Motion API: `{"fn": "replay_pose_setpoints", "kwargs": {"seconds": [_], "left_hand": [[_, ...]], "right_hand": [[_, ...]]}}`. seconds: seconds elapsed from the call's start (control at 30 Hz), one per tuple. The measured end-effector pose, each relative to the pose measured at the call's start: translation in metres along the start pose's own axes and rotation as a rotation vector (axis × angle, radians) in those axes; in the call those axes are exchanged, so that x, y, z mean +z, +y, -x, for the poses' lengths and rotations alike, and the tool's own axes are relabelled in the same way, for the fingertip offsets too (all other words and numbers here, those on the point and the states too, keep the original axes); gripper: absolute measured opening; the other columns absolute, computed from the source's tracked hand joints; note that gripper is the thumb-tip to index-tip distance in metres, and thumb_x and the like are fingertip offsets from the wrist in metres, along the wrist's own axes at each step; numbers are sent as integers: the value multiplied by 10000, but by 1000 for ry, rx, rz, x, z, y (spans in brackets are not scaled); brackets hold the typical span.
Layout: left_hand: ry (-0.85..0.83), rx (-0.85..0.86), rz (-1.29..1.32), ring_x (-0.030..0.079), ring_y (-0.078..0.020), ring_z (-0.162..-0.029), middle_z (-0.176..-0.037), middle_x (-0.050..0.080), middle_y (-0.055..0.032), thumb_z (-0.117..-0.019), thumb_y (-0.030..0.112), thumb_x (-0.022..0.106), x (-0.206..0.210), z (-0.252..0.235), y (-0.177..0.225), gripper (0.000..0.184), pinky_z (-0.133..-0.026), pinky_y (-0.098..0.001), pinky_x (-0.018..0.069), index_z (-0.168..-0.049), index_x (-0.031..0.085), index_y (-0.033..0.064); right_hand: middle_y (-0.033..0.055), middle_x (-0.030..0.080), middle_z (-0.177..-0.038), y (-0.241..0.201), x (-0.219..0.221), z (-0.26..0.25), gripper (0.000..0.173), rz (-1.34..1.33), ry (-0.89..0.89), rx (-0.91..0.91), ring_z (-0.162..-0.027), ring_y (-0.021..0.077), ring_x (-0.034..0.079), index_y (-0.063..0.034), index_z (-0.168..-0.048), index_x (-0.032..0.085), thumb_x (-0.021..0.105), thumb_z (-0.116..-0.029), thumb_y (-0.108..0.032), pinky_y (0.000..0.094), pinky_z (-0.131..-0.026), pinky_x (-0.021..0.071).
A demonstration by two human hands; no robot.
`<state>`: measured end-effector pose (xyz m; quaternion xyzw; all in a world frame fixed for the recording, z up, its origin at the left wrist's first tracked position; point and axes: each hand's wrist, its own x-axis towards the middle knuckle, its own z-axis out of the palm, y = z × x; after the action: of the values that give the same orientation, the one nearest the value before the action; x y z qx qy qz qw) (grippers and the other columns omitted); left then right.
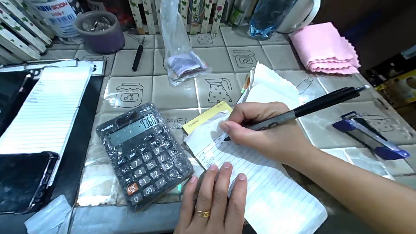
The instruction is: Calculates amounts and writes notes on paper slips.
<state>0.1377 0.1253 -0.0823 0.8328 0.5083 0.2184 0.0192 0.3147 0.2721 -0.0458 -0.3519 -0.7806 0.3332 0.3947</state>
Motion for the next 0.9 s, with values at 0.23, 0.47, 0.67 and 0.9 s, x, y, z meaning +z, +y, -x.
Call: {"fn": "replay_pose_setpoints", "kwargs": {"seconds": [0.23, 0.47, 0.67, 0.9], "left_hand": [[-10, -4, -7, 457, -280, -1431, -1509, 553, -78, -889, 797, 473, -1, 0, 0, 841, -1218, -511, 218, -1452, 593, 183], [-7, -2, -10, 449, -283, -1436, -1515, 547, -78, -892, 799, 461, -1, 0, 0, 841, -1216, -508, 216, -1451, 594, 185], [-8, 0, -10, 443, -285, -1441, -1520, 543, -76, -893, 802, 454, -1, 0, 0, 845, -1219, -505, 216, -1448, 597, 182], [-16, -5, -7, 436, -280, -1447, -1522, 539, -75, -899, 796, 453, -2, 0, 0, 835, -1225, -508, 204, -1451, 594, 185]], "right_hand": [[-83, 560, -641, 0, 0, 0, 205, -4, -1, 9, -554, -44, 507, -117, -747, 629, 634, -952, -107, 106, -467, 378], [-87, 546, -632, 0, 2, 0, 203, 38, -1, -10, -548, -55, 484, -112, -742, 625, 633, -944, -98, 102, -462, 348], [-87, 540, -628, 0, 1, 0, 226, 22, -3, 5, -546, -51, 481, -124, -719, 605, 627, -942, -98, 105, -457, 342], [-89, 516, -628, -1, 0, -1, 232, 40, -2, 10, -542, -54, 461, -127, -720, 591, 621, -949, -101, 103, -456, 327]]}}
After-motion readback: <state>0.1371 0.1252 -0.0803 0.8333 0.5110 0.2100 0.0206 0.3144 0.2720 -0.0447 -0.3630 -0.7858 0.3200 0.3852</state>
